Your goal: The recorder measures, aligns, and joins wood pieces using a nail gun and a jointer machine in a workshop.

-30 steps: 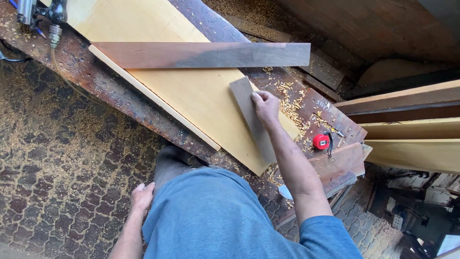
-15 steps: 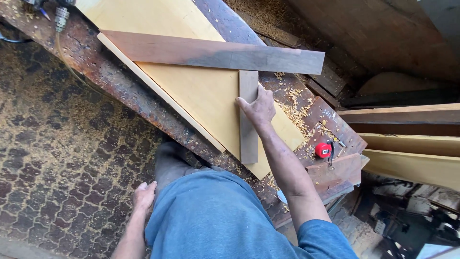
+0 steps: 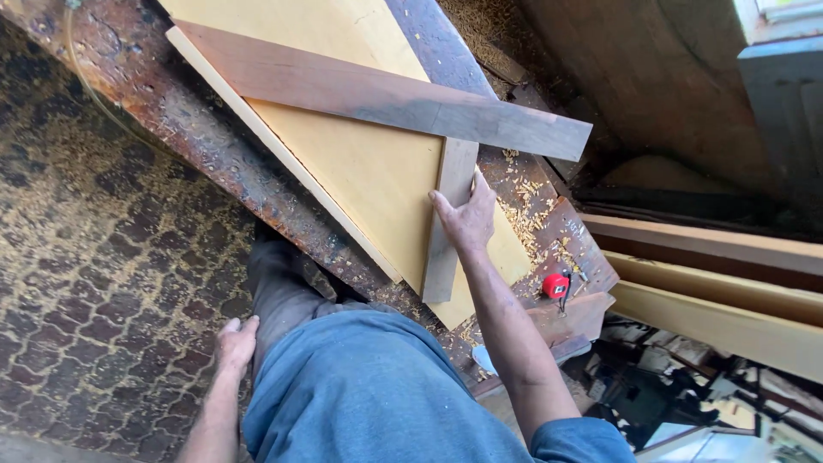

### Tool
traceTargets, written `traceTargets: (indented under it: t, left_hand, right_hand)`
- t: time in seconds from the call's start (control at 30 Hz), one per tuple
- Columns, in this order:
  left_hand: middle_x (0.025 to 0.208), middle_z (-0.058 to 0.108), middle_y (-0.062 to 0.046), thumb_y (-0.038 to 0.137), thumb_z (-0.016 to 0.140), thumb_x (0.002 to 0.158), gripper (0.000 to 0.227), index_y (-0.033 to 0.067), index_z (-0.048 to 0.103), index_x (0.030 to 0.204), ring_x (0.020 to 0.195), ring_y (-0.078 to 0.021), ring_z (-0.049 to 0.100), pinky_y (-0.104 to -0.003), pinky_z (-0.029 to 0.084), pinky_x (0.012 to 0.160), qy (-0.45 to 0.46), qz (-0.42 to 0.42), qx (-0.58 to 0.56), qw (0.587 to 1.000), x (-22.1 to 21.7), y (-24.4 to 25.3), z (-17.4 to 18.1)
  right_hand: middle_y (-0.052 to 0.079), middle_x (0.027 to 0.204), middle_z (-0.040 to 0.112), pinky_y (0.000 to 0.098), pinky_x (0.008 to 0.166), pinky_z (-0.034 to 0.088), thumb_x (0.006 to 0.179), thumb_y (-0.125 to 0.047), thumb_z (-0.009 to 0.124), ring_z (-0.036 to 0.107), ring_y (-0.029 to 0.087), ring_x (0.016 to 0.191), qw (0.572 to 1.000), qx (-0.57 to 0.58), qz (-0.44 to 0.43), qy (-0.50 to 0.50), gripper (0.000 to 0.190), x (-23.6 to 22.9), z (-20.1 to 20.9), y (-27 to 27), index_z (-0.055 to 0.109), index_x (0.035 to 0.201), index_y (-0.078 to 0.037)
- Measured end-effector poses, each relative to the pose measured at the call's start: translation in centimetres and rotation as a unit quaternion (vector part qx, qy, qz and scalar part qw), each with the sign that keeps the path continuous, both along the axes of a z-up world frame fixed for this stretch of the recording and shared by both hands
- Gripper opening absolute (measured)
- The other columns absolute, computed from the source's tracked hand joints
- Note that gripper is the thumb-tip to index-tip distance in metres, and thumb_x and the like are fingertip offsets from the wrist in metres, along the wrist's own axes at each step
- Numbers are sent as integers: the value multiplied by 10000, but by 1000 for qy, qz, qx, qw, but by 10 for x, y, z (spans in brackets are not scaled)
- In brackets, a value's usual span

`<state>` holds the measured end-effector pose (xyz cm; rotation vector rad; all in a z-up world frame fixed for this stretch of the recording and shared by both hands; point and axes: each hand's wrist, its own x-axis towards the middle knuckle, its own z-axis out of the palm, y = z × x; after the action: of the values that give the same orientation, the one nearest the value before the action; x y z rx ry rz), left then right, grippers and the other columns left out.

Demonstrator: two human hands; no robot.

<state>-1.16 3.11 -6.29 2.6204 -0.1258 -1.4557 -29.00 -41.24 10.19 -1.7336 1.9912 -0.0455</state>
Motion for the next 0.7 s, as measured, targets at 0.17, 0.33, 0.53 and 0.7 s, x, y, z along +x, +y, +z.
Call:
traceTargets:
  t: [0.17,0.33,0.53,0.7]
  left_hand:
    - [1227,714,-287,421,702,934,565,-64,698,1224,1140,-412,673,-476,509,991,29,13,28,999,5,-23,18]
    - [1252,707,-275,423,694,938,563,-45,698,1250,1153,-410,670,-467,510,1001,37,-4,37,999,17,-32,21]
    - [1338,677,-220,401,718,905,705,-31,559,1439,1245,-347,631,-407,473,1051,14,19,11,1000,27,-50,27]
    - [1344,679,-184,384,732,904,720,-46,536,1447,1256,-299,629,-381,462,1063,0,37,-30,999,32,-57,35]
  right_hand:
    - [190,1302,497,501,1002,455,714,-468,875,514,348,1229,998,35,26,36,1018,-8,-5,25,366,1496,-61]
    - [184,1302,483,510,1004,460,704,-488,873,515,344,1224,995,73,-10,65,1047,-8,-2,31,337,1511,-88]
    - [178,1275,491,518,987,464,703,-490,867,521,348,1205,996,69,-11,47,1020,-6,0,29,365,1498,-95]
    - [175,1257,507,509,985,474,711,-448,854,535,344,1201,998,61,-14,31,958,-11,-2,31,405,1480,-95]
